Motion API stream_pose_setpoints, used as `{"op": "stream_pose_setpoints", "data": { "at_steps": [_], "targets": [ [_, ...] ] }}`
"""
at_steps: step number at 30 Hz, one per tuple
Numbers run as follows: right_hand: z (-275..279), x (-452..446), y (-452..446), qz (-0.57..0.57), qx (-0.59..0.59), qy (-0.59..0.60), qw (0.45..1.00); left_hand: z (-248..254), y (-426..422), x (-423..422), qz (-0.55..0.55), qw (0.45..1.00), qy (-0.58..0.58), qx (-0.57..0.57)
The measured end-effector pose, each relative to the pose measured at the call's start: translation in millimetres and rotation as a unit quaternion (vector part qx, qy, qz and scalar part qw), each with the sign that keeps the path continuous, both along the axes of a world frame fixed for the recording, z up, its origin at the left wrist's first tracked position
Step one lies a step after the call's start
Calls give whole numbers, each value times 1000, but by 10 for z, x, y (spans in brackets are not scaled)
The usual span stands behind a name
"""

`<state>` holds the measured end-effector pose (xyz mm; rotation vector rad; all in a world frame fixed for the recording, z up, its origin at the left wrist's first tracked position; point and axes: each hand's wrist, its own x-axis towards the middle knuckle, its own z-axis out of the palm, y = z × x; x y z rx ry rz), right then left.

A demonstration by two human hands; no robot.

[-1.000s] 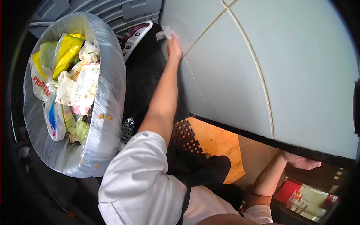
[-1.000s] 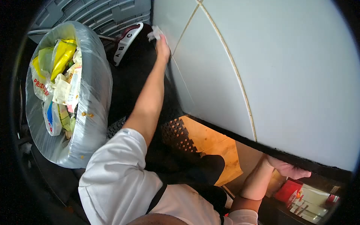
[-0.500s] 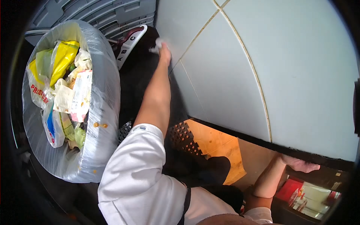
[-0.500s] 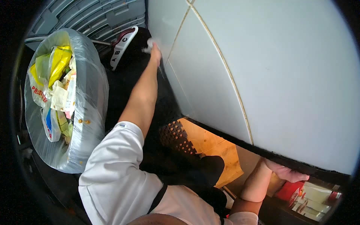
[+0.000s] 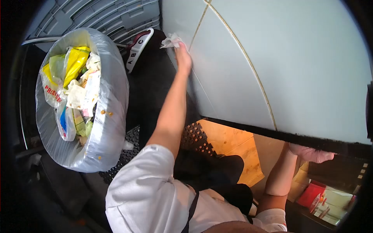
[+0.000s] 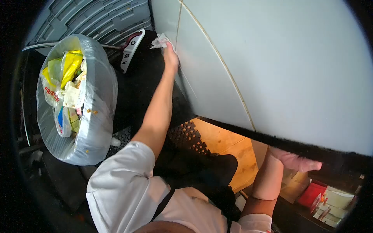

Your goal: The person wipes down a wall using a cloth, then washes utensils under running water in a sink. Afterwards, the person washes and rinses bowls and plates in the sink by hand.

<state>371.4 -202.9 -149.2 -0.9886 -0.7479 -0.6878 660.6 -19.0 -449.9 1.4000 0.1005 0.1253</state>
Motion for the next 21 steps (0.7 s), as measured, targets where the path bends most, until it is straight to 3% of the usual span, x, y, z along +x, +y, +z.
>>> {"op": "stream_pose_setpoints", "data": {
  "at_steps": [2,3,7,9,12,13,14,16,17,18,20,21],
  "targets": [
    [-8,-46,-97,-26,-2,4,1000,-394,73,324,-17,994,78,-73],
    [10,-48,-103,-38,-3,6,999,-240,109,308,-15,990,111,-85],
    [61,63,60,88,50,-3,995,320,-177,-714,-40,995,-76,47],
    [41,43,98,110,69,9,991,399,-364,-873,8,980,-112,164],
    [-41,-34,-202,101,83,-15,991,429,-112,-284,45,989,-68,121],
    [-305,-92,-545,-217,7,-91,972,314,44,-193,-27,1000,7,6],
    [-571,-152,-891,-548,-3,-79,833,88,210,-112,-100,986,81,-108],
    [-348,15,-426,-612,-141,-59,776,264,187,-278,-94,978,133,-130],
    [-228,104,-183,-638,-206,-58,740,362,11,-613,-64,990,104,-73],
    [-149,158,-24,-620,-217,-63,751,470,-163,-950,-31,996,79,-14],
    [-127,204,41,-605,-194,-51,771,107,-570,-1467,-61,997,15,37],
    [-121,199,64,-622,-225,-53,748,18,-646,-1708,-72,995,-17,65]
  ]
}}
